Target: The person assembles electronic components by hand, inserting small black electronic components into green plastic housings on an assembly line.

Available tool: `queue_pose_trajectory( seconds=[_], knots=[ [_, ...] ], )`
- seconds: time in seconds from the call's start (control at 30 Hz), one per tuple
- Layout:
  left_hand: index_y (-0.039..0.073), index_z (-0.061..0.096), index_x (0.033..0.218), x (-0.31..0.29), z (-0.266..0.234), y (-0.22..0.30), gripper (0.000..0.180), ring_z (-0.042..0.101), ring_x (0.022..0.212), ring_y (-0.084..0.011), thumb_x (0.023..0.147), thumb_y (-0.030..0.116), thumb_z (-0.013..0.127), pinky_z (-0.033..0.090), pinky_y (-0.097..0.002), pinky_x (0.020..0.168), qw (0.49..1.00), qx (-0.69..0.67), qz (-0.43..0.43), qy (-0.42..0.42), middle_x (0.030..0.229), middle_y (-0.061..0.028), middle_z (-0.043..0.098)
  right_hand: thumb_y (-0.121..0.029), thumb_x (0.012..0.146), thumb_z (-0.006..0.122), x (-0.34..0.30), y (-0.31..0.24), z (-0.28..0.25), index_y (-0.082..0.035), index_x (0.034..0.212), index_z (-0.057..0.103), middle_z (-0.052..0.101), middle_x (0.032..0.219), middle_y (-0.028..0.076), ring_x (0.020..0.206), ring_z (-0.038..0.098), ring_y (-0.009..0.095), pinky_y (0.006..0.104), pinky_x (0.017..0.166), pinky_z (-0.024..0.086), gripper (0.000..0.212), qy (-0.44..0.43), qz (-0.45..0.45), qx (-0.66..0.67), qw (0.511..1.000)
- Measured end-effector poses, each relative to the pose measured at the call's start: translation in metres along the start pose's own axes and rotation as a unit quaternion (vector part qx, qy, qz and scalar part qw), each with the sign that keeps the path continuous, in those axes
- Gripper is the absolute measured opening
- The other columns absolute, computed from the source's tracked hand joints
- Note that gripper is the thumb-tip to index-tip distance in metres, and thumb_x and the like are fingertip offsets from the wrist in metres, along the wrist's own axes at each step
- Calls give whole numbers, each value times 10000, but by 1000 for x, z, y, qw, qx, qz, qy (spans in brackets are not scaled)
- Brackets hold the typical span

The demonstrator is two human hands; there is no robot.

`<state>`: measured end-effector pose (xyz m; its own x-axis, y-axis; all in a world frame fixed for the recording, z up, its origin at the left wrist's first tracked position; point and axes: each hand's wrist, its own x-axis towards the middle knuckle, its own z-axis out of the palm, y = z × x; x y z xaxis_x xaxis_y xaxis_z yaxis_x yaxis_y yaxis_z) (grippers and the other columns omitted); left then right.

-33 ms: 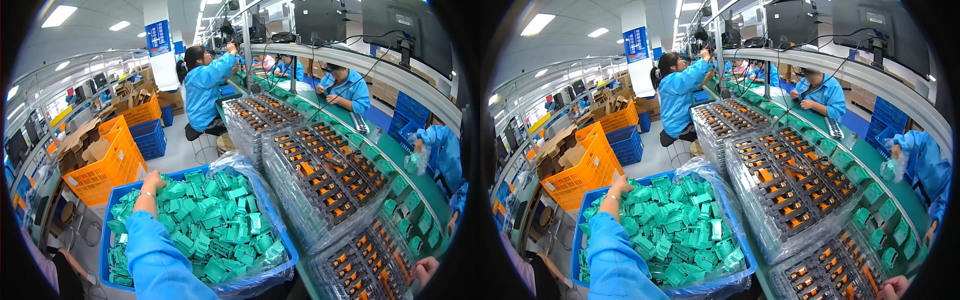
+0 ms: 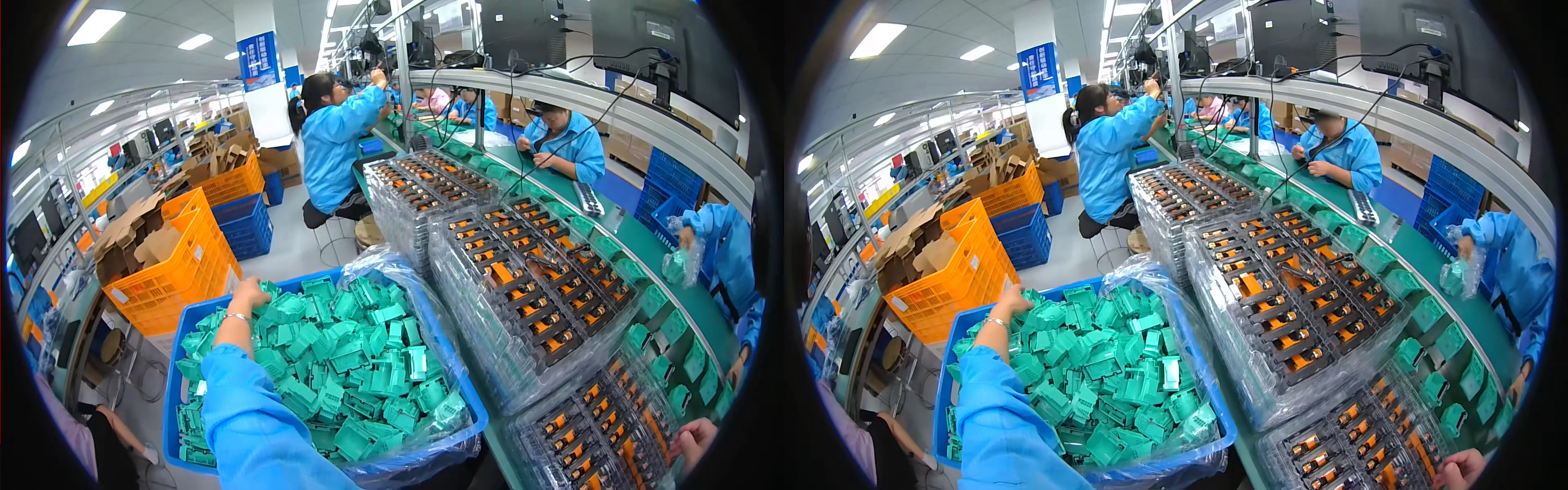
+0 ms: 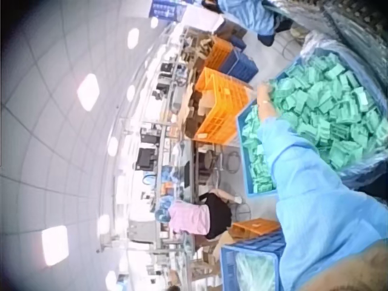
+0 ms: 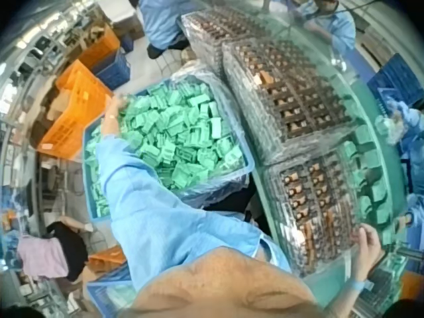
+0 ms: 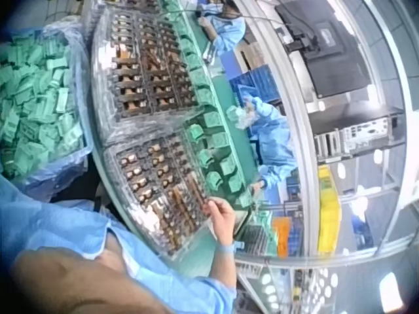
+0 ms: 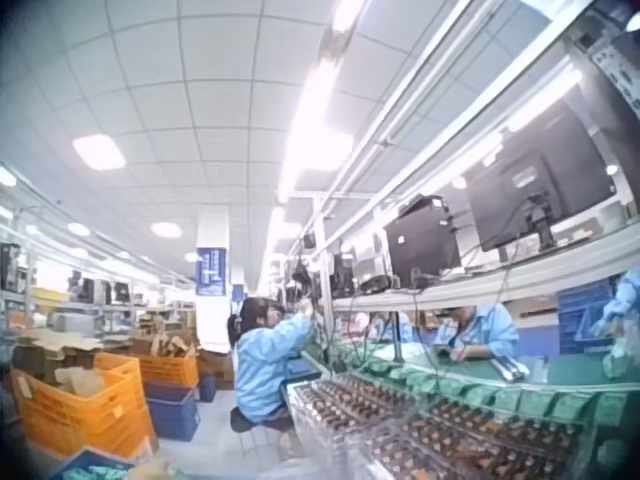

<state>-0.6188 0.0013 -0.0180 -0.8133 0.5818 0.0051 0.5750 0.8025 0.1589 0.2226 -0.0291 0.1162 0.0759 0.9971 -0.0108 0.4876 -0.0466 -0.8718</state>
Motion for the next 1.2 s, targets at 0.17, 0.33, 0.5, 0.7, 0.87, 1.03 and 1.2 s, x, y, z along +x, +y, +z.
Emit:
queue_pose_trajectory(
  seconds=[0.17,0.33,0.5,0.7,0.87,1.03,1.2],
  knots=[
    [7,517,1234,-48,-32,-10,584,583,1017,-237,690,166,658,459,-304,873,963,-245,103,32,1108,-189,598,-166,906,577,13,18,-2,-2,1008,619,622,819,27,695,556,88,229,626,447,198,-24,-2,0,1000],
    [27,533,1231,-107,-52,-22,446,595,943,-198,798,123,582,468,-288,846,851,-509,130,10,1085,-95,613,-161,911,568,23,30,2,-20,953,587,621,790,42,627,536,77,233,579,440,149,-50,-12,-25,998],
    [44,440,1292,-204,-82,88,434,565,1027,-240,899,219,493,497,-399,826,626,-721,203,-216,1195,-90,539,-84,807,623,23,48,2,31,762,599,622,738,59,665,572,94,242,583,465,127,-14,-22,57,998],
    [223,316,1368,-310,-70,196,447,592,905,-443,934,246,420,544,-486,450,453,-774,140,-419,1256,-223,465,-122,844,629,35,48,5,-21,948,646,637,847,70,740,583,122,263,655,475,146,-70,-102,-68,990],
    [142,401,1322,-376,-31,296,421,464,1186,-339,930,294,428,400,-517,954,353,-664,67,-656,1338,-149,428,-134,840,632,4,81,-12,-31,947,644,642,861,85,737,606,180,294,663,489,149,-38,-60,-50,996],
    [126,395,1323,-446,-16,375,435,453,1182,-282,954,356,367,409,-426,938,171,-574,70,-798,1323,-103,442,-124,828,628,-1,77,7,-61,1040,622,651,881,132,812,634,283,350,699,513,221,-12,-244,-191,951],
    [123,346,1355,-465,-8,385,513,497,1094,-237,887,173,548,438,-387,849,288,-560,232,-741,1274,-93,467,-259,857,594,17,55,45,-95,1066,619,652,835,140,770,635,310,397,654,504,267,-51,-257,-235,936]
  ],
)
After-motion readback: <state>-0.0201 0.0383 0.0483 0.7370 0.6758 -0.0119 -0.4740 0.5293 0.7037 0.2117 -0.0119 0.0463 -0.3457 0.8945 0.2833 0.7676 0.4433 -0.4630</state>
